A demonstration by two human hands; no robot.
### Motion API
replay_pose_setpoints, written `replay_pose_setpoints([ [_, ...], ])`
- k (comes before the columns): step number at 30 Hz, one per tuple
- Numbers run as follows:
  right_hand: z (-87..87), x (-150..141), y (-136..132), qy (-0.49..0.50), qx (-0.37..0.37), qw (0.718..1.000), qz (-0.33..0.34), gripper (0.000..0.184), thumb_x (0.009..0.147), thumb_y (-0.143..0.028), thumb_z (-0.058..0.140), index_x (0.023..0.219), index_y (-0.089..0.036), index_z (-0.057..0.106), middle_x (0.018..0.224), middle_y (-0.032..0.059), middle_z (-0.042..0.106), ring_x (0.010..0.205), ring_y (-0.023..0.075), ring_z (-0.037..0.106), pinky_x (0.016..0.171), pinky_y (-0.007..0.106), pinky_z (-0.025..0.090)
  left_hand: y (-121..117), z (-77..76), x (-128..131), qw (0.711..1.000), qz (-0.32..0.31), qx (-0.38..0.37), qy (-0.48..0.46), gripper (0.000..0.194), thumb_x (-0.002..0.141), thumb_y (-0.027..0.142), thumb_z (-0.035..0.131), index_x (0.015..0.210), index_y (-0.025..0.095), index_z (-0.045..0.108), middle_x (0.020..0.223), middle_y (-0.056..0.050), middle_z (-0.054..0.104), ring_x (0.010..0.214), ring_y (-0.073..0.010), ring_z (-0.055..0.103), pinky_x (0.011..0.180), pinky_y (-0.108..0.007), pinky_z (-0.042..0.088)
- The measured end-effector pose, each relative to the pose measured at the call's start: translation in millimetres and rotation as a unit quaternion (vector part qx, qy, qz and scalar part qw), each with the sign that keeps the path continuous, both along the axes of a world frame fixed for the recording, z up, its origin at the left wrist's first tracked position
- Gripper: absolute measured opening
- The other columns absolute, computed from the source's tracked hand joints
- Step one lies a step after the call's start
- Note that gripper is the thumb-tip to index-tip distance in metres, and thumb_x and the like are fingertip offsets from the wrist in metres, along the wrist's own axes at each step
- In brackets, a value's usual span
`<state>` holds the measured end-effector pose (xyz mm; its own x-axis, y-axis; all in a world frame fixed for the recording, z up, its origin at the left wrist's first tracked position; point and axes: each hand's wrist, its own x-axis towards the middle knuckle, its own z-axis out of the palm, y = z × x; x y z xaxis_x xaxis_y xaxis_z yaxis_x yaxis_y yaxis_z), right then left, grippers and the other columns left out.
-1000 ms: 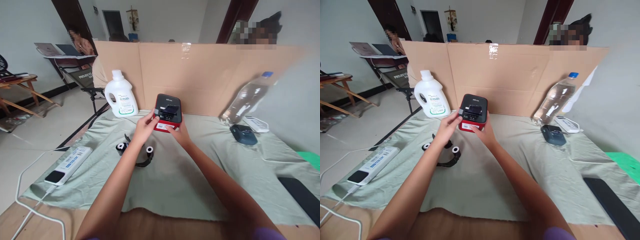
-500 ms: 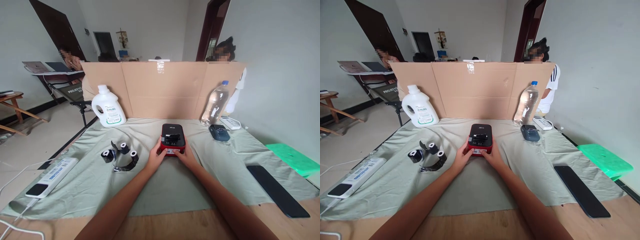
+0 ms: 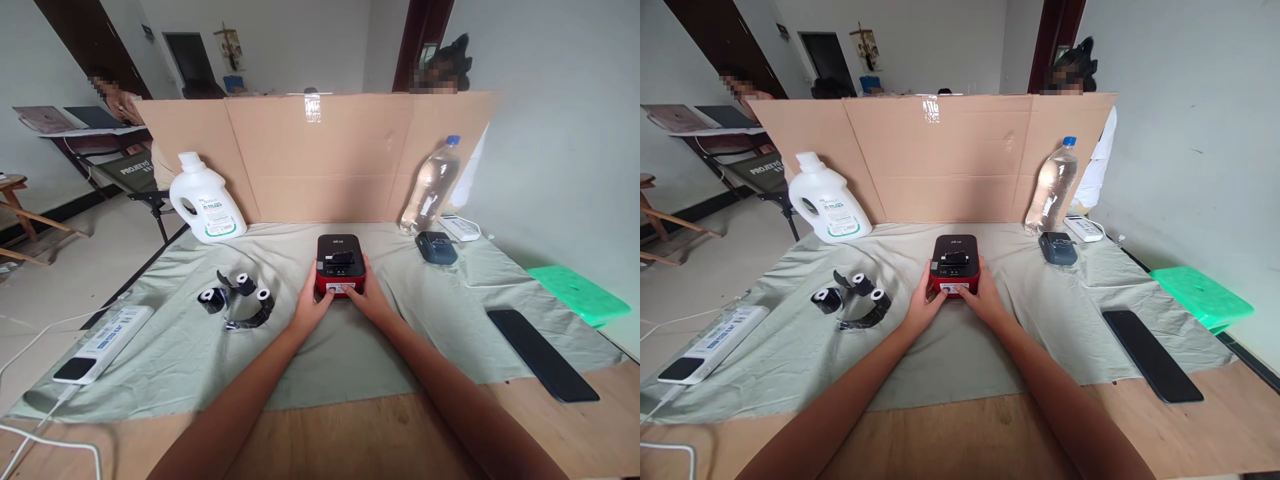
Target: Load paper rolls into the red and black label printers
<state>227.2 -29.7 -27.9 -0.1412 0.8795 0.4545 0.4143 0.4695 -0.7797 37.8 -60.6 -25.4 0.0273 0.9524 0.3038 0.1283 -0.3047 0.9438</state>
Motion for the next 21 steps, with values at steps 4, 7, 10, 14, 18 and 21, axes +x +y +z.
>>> replay_pose_setpoints([
  [4,0.8,0,-2,-0.028,0.005,0.999,-0.014,0.101,0.084,-0.044,0.069,0.161,-0.019,0.008,0.156,0.0194,0.038,0.147,0.0331,0.034,0.12,0.056,0.028,0,-0.7,1,0.999,0.006,0.034,-0.023,0.067,0.09,0.029,0.058,0.151,0.024,0.032,0.156,-0.013,0.042,0.139,-0.0236,0.048,0.112,-0.038,0.046],
  [7,3.4,1,-2,-0.02,0.02,1.0,-0.005,0.096,0.083,-0.042,0.07,0.16,-0.022,0.016,0.156,0.0173,0.039,0.144,0.0319,0.038,0.12,0.054,0.03,2,-0.6,-1,0.999,0.017,0.046,0.011,0.062,0.087,0.023,0.058,0.145,0.023,0.036,0.15,-0.014,0.048,0.135,-0.0241,0.052,0.107,-0.038,0.049],
  [10,5.6,1,-1,-0.007,0.023,1.0,-0.005,0.092,0.082,-0.042,0.072,0.157,-0.023,0.023,0.155,0.0163,0.04,0.143,0.0317,0.04,0.119,0.053,0.031,4,1.3,-7,0.993,0.021,0.075,0.088,0.061,0.085,0.019,0.057,0.144,0.021,0.039,0.15,-0.014,0.046,0.138,-0.0254,0.048,0.11,-0.04,0.046],
  [14,6.4,0,-1,0.007,0.018,1.0,-0.005,0.091,0.081,-0.042,0.072,0.156,-0.021,0.025,0.154,0.0167,0.042,0.142,0.0316,0.041,0.119,0.052,0.032,4,5.8,-13,0.982,0.035,0.088,0.162,0.06,0.084,0.016,0.054,0.143,0.021,0.042,0.15,-0.013,0.047,0.138,-0.0265,0.046,0.113,-0.041,0.042],
  [18,8.2,1,-2,0.009,0.025,1.0,0.002,0.09,0.08,-0.041,0.073,0.155,-0.022,0.026,0.151,0.016,0.044,0.138,0.0309,0.046,0.117,0.052,0.037,6,7.2,-15,0.984,0.044,0.074,0.155,0.061,0.08,0.01,0.052,0.14,0.023,0.044,0.144,-0.011,0.053,0.126,-0.0249,0.057,0.105,-0.041,0.049],
  [21,8.7,2,-1,0.004,0.01,1.0,-0.002,0.09,0.079,-0.041,0.074,0.154,-0.022,0.027,0.148,0.0159,0.048,0.134,0.0313,0.05,0.113,0.052,0.041,9,8.2,-17,0.986,0.047,0.059,0.148,0.059,0.078,0.006,0.049,0.135,0.025,0.047,0.135,-0.008,0.06,0.118,-0.0233,0.062,0.101,-0.041,0.051],
])
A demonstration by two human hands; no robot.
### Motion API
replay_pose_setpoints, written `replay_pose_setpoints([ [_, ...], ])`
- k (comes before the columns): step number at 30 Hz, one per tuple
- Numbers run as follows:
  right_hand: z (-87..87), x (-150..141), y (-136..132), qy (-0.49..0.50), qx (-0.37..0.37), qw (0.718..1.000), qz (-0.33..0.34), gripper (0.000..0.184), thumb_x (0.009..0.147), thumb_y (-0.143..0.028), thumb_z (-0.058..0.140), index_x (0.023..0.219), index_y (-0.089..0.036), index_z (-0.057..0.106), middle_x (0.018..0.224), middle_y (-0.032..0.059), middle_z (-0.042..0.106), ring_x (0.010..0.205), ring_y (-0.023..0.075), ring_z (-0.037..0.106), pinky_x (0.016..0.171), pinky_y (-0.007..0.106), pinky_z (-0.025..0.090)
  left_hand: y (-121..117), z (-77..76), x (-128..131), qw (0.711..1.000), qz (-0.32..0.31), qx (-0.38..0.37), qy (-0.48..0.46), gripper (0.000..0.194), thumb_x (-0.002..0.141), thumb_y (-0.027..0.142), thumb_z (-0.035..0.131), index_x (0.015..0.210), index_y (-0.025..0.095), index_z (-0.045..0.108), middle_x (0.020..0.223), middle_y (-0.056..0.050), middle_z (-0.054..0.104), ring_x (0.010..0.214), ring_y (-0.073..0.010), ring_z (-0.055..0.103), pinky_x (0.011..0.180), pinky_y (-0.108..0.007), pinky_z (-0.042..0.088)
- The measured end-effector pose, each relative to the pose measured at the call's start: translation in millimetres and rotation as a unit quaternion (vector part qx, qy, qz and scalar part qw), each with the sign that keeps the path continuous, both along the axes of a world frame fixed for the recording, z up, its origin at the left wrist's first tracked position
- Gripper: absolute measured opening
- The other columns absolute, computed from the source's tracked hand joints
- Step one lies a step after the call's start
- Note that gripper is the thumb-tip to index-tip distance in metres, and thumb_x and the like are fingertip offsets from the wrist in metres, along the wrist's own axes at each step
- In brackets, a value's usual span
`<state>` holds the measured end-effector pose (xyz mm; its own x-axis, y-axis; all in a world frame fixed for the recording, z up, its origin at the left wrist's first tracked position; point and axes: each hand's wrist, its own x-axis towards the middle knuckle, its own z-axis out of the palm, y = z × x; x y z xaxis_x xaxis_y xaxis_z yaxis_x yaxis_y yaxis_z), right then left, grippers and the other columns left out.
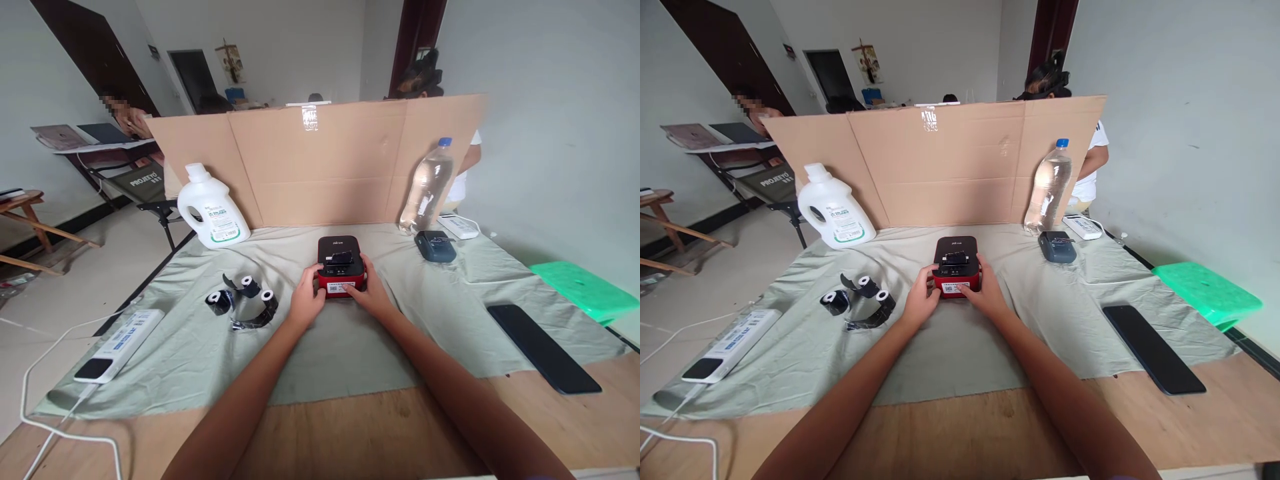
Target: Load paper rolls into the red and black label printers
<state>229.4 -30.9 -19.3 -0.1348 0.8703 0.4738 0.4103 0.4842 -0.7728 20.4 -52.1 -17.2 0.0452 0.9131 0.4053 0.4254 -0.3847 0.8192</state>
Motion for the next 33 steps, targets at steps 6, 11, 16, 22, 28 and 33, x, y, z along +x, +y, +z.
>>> replay_pose_setpoints([
  [6,-6.9,3,4,-0.004,0.003,1.0,-0.01,0.092,0.077,-0.042,0.076,0.154,-0.024,0.029,0.148,0.0153,0.048,0.134,0.0324,0.05,0.11,0.051,0.045,6,7.2,-2,0.999,0.008,0.011,-0.031,0.048,0.079,0.003,0.039,0.118,0.024,0.057,0.122,-0.005,0.066,0.116,-0.022,0.061,0.104,-0.042,0.046],
  [11,-7.1,6,5,-0.031,0.006,0.999,-0.019,0.092,0.079,-0.047,0.074,0.154,-0.025,0.027,0.151,0.0143,0.044,0.136,0.0318,0.047,0.112,0.051,0.042,25,8.2,6,0.99,0.048,0.085,-0.101,0.032,0.069,0.002,0.037,0.085,0.021,0.057,0.096,-0.004,0.063,0.1,-0.02,0.06,0.094,-0.035,0.046],
  [16,0.2,10,3,-0.064,-0.001,0.998,-0.026,0.091,0.079,-0.051,0.073,0.154,-0.025,0.028,0.153,0.0139,0.043,0.137,0.0322,0.045,0.112,0.05,0.041,44,3.0,9,0.98,0.044,0.135,-0.138,0.024,0.066,0.004,0.038,0.072,0.02,0.055,0.089,-0.004,0.059,0.094,-0.0192,0.058,0.089,-0.032,0.045],
  [22,0.3,12,5,-0.068,0.014,0.997,-0.016,0.093,0.079,-0.053,0.072,0.155,-0.025,0.027,0.154,0.0143,0.042,0.14,0.0315,0.043,0.115,0.049,0.036,37,-9.1,14,0.973,0.062,0.15,-0.166,0.031,0.07,0.002,0.039,0.082,0.02,0.061,0.099,-0.005,0.06,0.101,-0.0183,0.058,0.095,-0.033,0.047],
  [28,-0.4,19,7,-0.068,0.006,0.997,0.039,0.084,0.093,-0.06,0.05,0.161,-0.024,0.016,0.167,0.0098,0.02,0.152,0.0284,0.022,0.124,0.051,0.02,24,-15.8,15,0.975,0.047,0.137,-0.166,0.043,0.072,0.001,0.039,0.099,0.021,0.066,0.119,-0.007,0.059,0.116,-0.0198,0.056,0.09,-0.031,0.053],
  [33,20.4,12,21,-0.036,-0.032,0.998,0.032,0.076,0.099,-0.065,0.023,0.162,-0.024,0.015,0.167,0.0053,0.022,0.153,0.0231,0.02,0.126,0.046,0.015,30,-18.4,14,0.973,0.046,0.145,-0.172,0.043,0.073,0.001,0.039,0.098,0.021,0.067,0.117,-0.007,0.064,0.114,-0.0213,0.059,0.095,-0.037,0.051],
])
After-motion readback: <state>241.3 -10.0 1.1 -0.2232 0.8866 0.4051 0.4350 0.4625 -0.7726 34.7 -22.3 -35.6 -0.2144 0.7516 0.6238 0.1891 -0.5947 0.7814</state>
